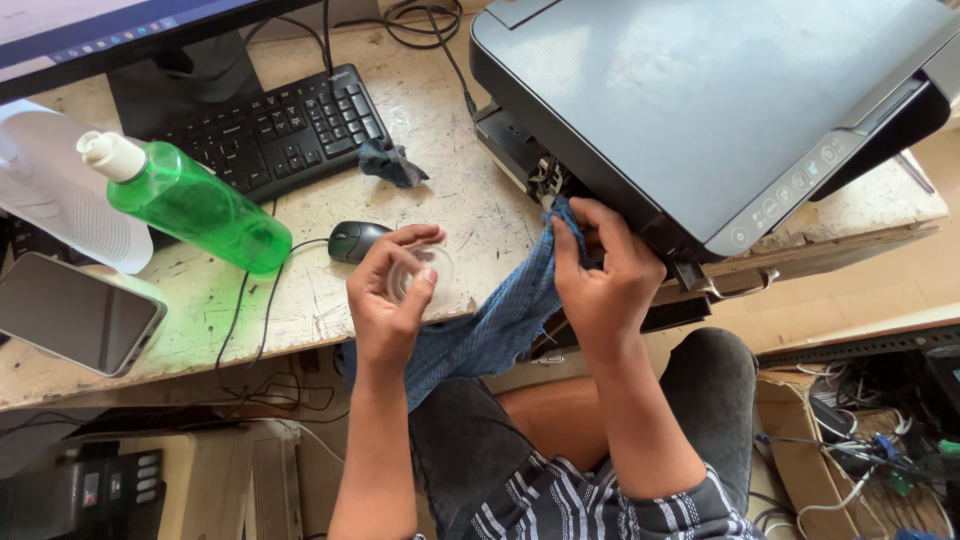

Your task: The person removes three small white rollers from the front of a printer. They then pour liquid from a green bottle onto a blue cloth and wipe the printer's internal mechanism with the cloth. Finally, they use a small metal tool to clean a specific part inside the printer.

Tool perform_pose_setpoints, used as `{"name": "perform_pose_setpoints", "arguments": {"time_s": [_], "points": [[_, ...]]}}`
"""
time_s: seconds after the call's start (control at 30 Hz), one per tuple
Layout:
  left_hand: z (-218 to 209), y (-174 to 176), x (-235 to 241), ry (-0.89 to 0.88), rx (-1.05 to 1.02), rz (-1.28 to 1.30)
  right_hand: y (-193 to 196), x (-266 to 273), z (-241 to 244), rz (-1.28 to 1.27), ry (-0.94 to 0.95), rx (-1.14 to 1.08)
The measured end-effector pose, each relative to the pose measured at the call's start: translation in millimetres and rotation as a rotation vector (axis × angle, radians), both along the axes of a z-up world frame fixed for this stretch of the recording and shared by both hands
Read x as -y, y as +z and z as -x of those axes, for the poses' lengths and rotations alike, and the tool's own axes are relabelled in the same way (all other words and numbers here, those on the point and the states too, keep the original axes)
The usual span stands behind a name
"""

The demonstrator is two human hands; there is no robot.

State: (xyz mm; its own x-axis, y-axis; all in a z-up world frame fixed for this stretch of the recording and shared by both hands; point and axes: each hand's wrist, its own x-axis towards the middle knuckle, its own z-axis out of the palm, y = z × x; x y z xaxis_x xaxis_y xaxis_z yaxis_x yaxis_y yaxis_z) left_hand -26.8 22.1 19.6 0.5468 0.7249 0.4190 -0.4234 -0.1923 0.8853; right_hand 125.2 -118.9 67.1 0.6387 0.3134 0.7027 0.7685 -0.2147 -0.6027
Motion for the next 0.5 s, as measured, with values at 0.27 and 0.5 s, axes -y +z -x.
{"name": "perform_pose_setpoints", "arguments": {"time_s": [0.27, 0.5], "points": [[-17, 19, -12, 0.156, -0.541, -0.098, 7, 10, 0, 0.022, 0.158, 0.099], [-28, 51, -7, 0.282, -0.400, -0.358, 8, 18, 4, 0.024, 0.195, 0.134]]}}
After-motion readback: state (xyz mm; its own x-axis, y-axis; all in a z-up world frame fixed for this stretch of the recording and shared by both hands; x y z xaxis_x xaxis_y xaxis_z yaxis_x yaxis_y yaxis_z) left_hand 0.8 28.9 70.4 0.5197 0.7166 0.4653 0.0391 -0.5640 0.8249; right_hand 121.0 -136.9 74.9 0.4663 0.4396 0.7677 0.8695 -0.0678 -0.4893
